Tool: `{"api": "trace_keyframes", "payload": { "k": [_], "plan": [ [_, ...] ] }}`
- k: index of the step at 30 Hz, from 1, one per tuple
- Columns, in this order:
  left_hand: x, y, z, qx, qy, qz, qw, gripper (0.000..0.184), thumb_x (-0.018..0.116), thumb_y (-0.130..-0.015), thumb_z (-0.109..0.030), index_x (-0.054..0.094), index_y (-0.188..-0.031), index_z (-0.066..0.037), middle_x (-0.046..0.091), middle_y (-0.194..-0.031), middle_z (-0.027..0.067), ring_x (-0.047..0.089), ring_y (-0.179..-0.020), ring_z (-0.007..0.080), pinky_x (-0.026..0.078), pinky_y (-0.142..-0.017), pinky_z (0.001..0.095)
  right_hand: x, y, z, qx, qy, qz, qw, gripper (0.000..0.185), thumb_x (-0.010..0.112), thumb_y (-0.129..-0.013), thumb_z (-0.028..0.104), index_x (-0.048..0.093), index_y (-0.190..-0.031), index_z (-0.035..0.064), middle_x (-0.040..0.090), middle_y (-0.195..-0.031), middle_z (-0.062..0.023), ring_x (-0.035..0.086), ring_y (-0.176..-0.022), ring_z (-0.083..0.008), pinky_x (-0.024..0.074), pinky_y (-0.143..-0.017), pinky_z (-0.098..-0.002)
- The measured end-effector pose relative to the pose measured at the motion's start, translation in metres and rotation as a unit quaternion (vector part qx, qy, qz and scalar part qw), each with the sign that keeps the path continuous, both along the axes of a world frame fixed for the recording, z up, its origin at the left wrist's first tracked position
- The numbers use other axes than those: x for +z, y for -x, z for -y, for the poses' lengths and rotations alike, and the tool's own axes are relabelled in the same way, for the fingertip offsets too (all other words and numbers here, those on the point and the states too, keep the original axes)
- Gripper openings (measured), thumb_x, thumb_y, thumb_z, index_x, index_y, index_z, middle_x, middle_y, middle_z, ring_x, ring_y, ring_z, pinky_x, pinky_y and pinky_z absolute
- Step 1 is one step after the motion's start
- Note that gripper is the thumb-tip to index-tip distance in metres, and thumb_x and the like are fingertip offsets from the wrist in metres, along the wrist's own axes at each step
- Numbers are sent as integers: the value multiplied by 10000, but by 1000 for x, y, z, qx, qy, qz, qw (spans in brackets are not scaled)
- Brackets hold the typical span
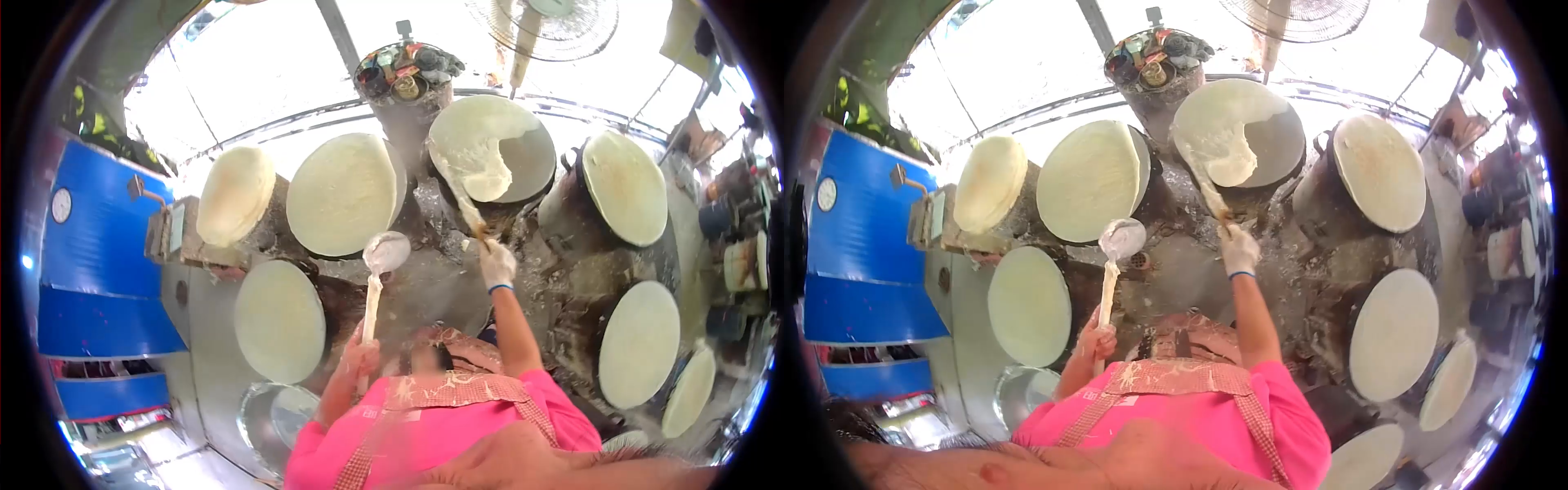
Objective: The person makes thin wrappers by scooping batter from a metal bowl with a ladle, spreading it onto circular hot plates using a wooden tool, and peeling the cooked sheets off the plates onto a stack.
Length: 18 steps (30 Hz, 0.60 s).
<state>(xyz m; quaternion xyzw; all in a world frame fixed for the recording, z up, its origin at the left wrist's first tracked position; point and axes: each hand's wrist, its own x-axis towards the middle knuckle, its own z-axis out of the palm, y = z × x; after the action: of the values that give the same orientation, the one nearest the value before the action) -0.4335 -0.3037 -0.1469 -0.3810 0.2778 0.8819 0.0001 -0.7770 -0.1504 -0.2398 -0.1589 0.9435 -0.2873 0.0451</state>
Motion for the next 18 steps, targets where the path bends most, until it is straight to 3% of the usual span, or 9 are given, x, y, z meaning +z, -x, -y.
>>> {"api": "trace_keyframes", "payload": {
  "k": [4, 5, 8, 9, 12, 13, 14, 15, 18],
  "plan": [
    [23, -27, -9, 8, -100, -136, 986, 662, 482, -893, -61, 242, -1426, -371, 381, -623, -3, 321, -373, 67, 256, -300, 205, 11, 5, -77, -54, -121, -9, 991, 260, 556, -872, 362, 674, -944, 142, 657, -822, -148, 637, -761, -348, 495, -692, -450],
    [35, -25, -14, 20, -109, -161, 981, 408, 481, -903, -125, 426, -1294, -227, 382, -574, -4, 340, -369, 79, 275, -320, 211, 17, 4, -72, -86, -57, -2, 995, 262, 563, -868, 357, 675, -959, 138, 660, -854, -149, 638, -787, -348, 495, -710, -437],
    [-3, -33, -5, -116, -252, -280, 919, 116, 466, -908, -193, 504, -964, -99, 372, -515, -1, 351, -373, 89, 291, -352, 211, 15, 1, -26, -138, 120, 56, 982, 294, 582, -853, 346, 675, -1015, 119, 657, -986, -156, 631, -909, -341, 485, -797, -390],
    [0, -29, -9, -89, -250, -252, 931, 103, 464, -901, -196, 473, -888, -95, 370, -518, 0, 347, -386, 96, 296, -366, 221, 13, -1, -4, -76, 184, 39, 979, 293, 584, -848, 358, 682, -973, 112, 657, -955, -161, 638, -904, -323, 482, -797, -404],
    [11, -18, -20, -41, -278, -205, 938, 207, 465, -884, -195, 395, -720, -91, 374, -553, 3, 346, -438, 115, 322, -407, 246, 2, 17, -10, 33, 11, 28, 999, 263, 555, -841, 385, 680, -918, 166, 662, -919, -142, 645, -869, -329, 498, -774, -430],
    [14, -17, -23, -26, -264, -240, 934, 143, 465, -883, -170, 416, -1009, -121, 402, -631, 15, 374, -498, 127, 343, -434, 251, 15, 27, -27, 68, -105, -12, 992, 281, 524, -875, 348, 670, -941, 117, 654, -924, -154, 623, -881, -343, 491, -747, -439],
    [11, -18, -26, -17, -236, -257, 937, 321, 467, -883, -156, 377, -1191, -172, 419, -675, 22, 390, -531, 131, 353, -448, 248, 28, 31, -57, 30, 4, -23, 999, 280, 513, -882, 360, 667, -915, 128, 656, -925, -149, 631, -876, -324, 498, -717, -447],
    [9, -18, -30, -6, -208, -274, 939, 515, 469, -883, -142, 338, -1373, -224, 436, -719, 29, 405, -563, 136, 364, -463, 246, -28, 70, -81, 46, -63, -53, 996, 287, 509, -884, 367, 670, -884, 130, 656, -924, -152, 634, -872, -311, 497, -689, -451],
    [32, 4, -41, 55, -161, -124, 978, 606, 489, -882, -135, 276, -1433, -273, 444, -727, 32, 402, -564, 124, 361, -462, 226, 38, 82, -59, -83, 68, -14, 994, 266, 538, -871, 354, 666, -867, 121, 653, -868, -161, 632, -804, -345, 494, -685, -453]
  ]
}}
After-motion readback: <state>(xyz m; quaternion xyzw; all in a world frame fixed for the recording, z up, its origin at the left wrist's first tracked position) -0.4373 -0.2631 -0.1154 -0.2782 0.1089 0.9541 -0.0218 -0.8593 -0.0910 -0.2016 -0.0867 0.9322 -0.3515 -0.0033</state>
